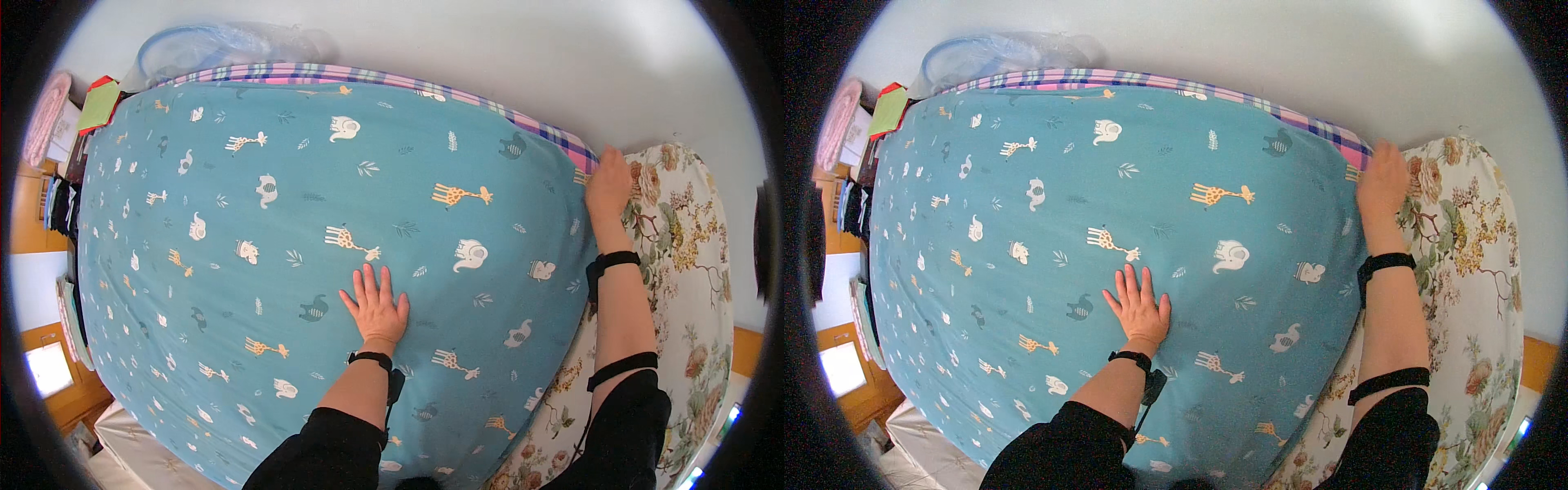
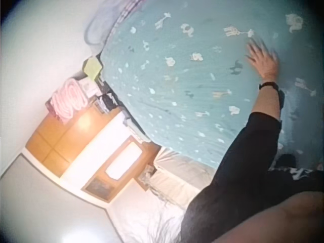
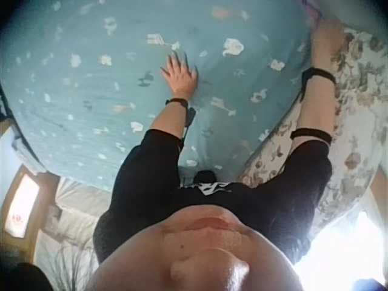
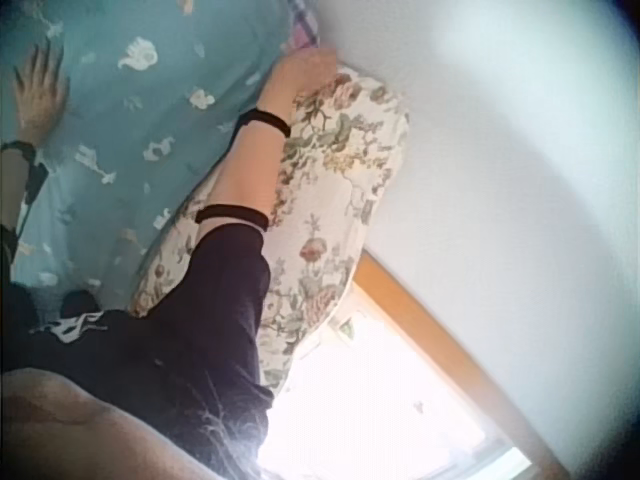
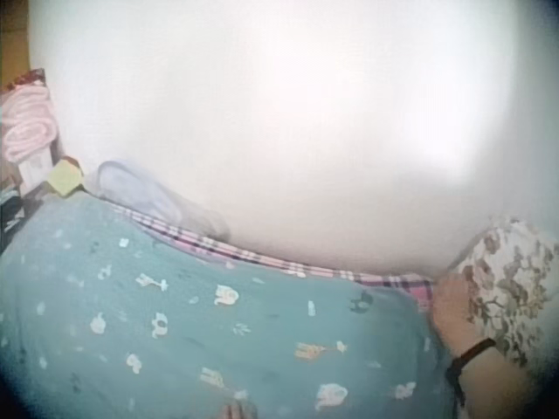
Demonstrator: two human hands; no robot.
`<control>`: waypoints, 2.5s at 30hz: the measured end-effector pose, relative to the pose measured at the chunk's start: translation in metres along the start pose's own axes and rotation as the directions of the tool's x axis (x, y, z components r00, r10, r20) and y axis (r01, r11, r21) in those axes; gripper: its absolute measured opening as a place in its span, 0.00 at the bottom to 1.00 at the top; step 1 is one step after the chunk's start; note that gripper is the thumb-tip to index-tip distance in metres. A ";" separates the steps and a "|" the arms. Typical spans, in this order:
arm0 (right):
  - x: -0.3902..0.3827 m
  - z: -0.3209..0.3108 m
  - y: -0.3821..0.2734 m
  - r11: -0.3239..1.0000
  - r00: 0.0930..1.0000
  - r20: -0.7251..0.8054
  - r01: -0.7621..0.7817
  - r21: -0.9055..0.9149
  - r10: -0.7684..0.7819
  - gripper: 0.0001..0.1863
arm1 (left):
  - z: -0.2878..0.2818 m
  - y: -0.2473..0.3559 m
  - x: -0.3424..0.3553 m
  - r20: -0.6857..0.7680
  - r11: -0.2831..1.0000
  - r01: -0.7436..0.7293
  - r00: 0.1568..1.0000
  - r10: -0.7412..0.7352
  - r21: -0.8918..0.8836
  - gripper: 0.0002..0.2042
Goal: The person tidies a bedroom by moving a fan, organizing pillows, smoothing out the bedsheets, and placing books on the bed.
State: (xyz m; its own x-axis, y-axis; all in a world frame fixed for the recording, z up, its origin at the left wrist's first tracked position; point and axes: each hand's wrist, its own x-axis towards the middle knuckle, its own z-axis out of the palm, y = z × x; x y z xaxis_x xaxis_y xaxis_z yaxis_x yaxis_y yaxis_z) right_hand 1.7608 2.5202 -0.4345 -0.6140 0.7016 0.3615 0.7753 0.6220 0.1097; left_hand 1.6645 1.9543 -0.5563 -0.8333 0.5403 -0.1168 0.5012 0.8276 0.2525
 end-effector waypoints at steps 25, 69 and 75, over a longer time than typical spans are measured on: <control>0.033 0.175 0.030 0.969 0.970 0.194 -0.179 0.170 0.145 0.21 | 0.014 0.001 0.005 0.049 0.996 -0.007 0.999 0.012 -0.091 0.39; -0.005 0.107 0.042 0.855 0.856 -0.066 -0.516 -0.048 0.513 0.18 | 0.033 0.000 0.010 -0.097 0.997 -0.074 0.993 0.073 -0.001 0.40; -0.034 0.112 0.035 0.932 0.936 0.022 -0.353 0.088 0.352 0.22 | 0.018 0.017 0.006 -0.107 0.998 -0.048 0.993 0.051 0.029 0.36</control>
State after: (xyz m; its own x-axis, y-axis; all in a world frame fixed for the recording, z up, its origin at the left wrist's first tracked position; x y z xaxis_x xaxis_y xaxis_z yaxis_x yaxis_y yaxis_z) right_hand 1.7923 2.5575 -0.5469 -0.3047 0.8831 0.3568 0.9258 0.3626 -0.1070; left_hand 1.6722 1.9741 -0.5698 -0.8270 0.5622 -0.0005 0.5470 0.8049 0.2299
